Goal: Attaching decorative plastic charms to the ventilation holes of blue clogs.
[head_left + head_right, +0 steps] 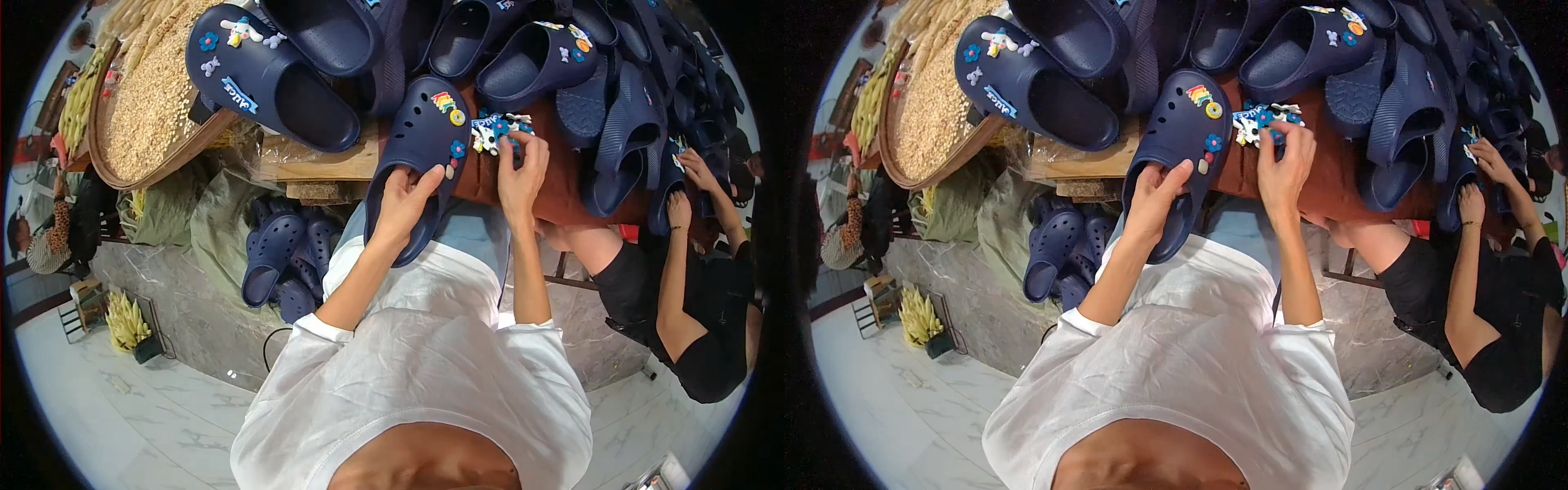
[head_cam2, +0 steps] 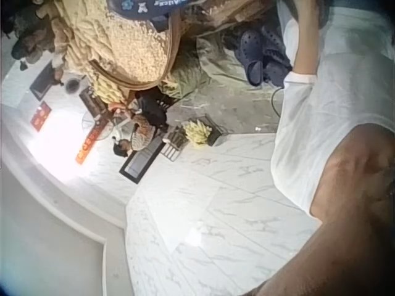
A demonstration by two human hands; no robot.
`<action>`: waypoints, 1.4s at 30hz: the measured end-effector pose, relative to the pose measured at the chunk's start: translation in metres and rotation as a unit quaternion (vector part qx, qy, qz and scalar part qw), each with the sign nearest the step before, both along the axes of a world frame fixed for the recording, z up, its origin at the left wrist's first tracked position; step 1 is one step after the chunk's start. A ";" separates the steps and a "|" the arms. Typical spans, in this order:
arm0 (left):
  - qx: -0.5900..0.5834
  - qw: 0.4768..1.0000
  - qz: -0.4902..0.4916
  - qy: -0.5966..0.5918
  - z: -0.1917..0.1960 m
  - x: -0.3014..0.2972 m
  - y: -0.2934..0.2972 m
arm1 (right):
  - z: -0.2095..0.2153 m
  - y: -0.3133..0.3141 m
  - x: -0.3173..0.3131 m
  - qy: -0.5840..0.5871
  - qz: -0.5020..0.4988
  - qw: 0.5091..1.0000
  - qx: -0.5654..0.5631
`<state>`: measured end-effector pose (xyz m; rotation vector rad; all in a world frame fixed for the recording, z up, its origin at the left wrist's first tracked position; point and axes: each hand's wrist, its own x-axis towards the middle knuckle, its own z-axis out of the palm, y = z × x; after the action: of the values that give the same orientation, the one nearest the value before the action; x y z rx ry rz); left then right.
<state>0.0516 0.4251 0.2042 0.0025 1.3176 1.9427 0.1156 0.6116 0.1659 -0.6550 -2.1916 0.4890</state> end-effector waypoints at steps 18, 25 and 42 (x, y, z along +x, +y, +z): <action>-0.010 0.995 0.075 0.067 -0.018 0.011 0.002 | 0.021 -0.080 0.005 -0.071 0.146 0.965 -0.208; 0.015 0.997 0.056 0.041 -0.014 0.009 0.004 | -0.001 -0.069 0.009 -0.024 0.125 0.972 -0.195; -0.022 0.996 0.073 0.048 -0.020 0.013 0.014 | -0.018 0.036 -0.006 -0.068 -0.019 0.997 -0.014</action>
<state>0.0643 0.4388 0.1838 -0.0227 1.4587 2.0582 0.1099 0.6475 0.1476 -0.7623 -2.2986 0.4684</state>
